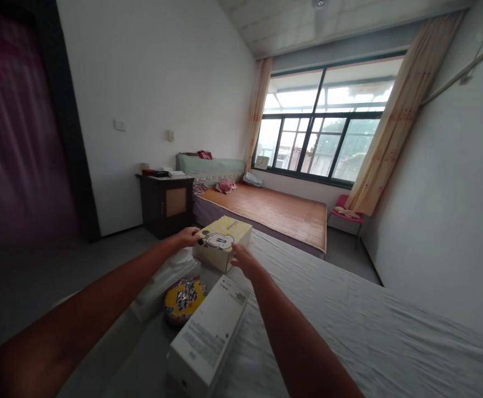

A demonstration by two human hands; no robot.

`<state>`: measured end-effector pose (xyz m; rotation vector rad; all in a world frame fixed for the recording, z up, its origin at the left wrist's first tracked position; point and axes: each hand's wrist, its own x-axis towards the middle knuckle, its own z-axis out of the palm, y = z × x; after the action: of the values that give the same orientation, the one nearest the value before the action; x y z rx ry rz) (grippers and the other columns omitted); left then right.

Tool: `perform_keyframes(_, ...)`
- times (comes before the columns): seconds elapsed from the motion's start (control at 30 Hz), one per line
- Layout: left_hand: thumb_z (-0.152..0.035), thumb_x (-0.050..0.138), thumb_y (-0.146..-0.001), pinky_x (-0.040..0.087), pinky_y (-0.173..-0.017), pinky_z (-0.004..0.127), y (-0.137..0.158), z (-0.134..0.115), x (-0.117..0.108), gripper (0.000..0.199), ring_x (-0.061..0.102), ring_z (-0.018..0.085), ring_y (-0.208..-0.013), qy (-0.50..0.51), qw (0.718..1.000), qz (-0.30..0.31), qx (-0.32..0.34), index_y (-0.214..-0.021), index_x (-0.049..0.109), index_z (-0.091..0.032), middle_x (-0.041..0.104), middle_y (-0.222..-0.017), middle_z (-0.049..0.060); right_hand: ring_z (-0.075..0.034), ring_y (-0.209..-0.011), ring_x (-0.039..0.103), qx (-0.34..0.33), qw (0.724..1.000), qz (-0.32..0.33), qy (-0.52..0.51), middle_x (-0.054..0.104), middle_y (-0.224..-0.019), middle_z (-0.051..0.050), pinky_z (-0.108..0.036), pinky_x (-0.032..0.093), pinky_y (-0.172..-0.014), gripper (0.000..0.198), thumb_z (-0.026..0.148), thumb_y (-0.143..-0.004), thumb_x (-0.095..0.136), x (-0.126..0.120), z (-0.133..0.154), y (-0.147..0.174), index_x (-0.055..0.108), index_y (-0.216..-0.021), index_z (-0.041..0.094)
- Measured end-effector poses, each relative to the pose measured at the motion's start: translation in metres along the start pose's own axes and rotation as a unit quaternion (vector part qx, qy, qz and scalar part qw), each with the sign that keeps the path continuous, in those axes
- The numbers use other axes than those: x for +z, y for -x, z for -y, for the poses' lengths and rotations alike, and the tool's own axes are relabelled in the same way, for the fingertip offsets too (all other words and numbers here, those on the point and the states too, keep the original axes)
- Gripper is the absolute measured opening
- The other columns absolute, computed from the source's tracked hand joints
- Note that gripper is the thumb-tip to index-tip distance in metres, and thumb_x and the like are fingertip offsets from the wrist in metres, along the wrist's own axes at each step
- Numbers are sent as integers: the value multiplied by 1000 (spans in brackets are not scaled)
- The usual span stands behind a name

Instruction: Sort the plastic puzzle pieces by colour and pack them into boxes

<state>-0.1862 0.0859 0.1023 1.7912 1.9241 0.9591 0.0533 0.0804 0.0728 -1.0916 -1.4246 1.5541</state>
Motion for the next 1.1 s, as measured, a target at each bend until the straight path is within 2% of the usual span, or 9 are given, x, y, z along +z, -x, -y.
perform_keyframes(0.1, -25, 55, -72, 49, -80, 29, -10, 17, -8, 41, 62, 27, -103, -41, 999, -12, -21, -108, 60, -7, 68, -110, 15, -21, -103, 56, 6, 1000, 28, 9, 58, -122, -7, -37, 51, -81, 48, 60, -79, 55, 4, -4, -5, 60, -111, 25)
perform_keyframes(0.2, -29, 58, -71, 41, -95, 39, -18, 16, -19, 60, 50, 36, -121, -84, 995, -34, -30, -123, 49, 1, 54, -129, 27, -24, -109, 52, 3, 999, -4, 37, 53, -128, -9, -39, 50, -82, 54, 64, -79, 50, -6, -6, 2, 59, -114, 24)
perform_keyframes(0.33, -33, 55, -75, 34, -104, 39, -11, -5, -17, 59, 45, 34, -127, -125, 991, -42, 15, -126, 49, -5, 51, -135, 22, -25, -111, 50, -27, 994, -70, 79, 55, -122, -10, -40, 47, -86, 53, 63, -79, 49, -42, -19, 43, 60, -112, 22)
perform_keyframes(0.43, -30, 51, -77, 31, -108, 35, 5, -36, 0, 51, 45, 28, -128, -144, 985, -38, 86, -124, 53, -8, 53, -134, 17, -26, -109, 53, -60, 982, -108, 145, 60, -116, -8, -38, 48, -84, 53, 65, -77, 49, -83, -40, 96, 63, -106, 22)
perform_keyframes(0.53, -29, 49, -78, 28, -110, 35, 24, -81, 27, 50, 44, 25, -129, -148, 974, -22, 170, -123, 55, -9, 54, -134, 15, -25, -105, 57, -66, 964, -141, 217, 62, -117, -9, -35, 51, -79, 58, 66, -79, 42, -134, -62, 159, 64, -109, 21)
perform_keyframes(0.7, -32, 47, -79, 32, -109, 38, 61, -169, 94, 47, 46, 24, -126, -112, 945, 29, 307, -120, 58, -13, 58, -130, 12, -25, -105, 60, -65, 930, -242, 270, 63, -118, -11, -34, 52, -78, 55, 61, -83, 39, -225, -76, 274, 64, -111, 20)
perform_keyframes(0.8, -35, 48, -80, 36, -106, 41, 91, -216, 152, 46, 50, 27, -123, -78, 923, 81, 368, -118, 60, -13, 58, -128, 14, -22, -101, 62, -71, 883, -339, 318, 68, -111, -9, -33, 52, -81, 49, 54, -86, 37, -287, -71, 342, 66, -108, 22)
perform_keyframes(0.93, -35, 51, -80, 38, -105, 41, 146, -272, 227, 44, 50, 28, -123, -57, 889, 178, 418, -118, 60, -14, 57, -130, 15, -21, -102, 62, -10, 759, -523, 388, 69, -106, -8, -32, 47, -90, 41, 44, -86, 37, -384, -56, 438, 67, -102, 22)
perform_keyframes(1.1, -31, 53, -82, 37, -106, 40, 218, -330, 288, 44, 46, 26, -127, -45, 834, 295, 465, -122, 56, -15, 53, -134, 15, -32, -125, 45, 81, 639, -681, 350, 55, -127, -22, -46, 33, -104, 46, 31, -81, 39, -492, -40, 553, 57, -117, 9)
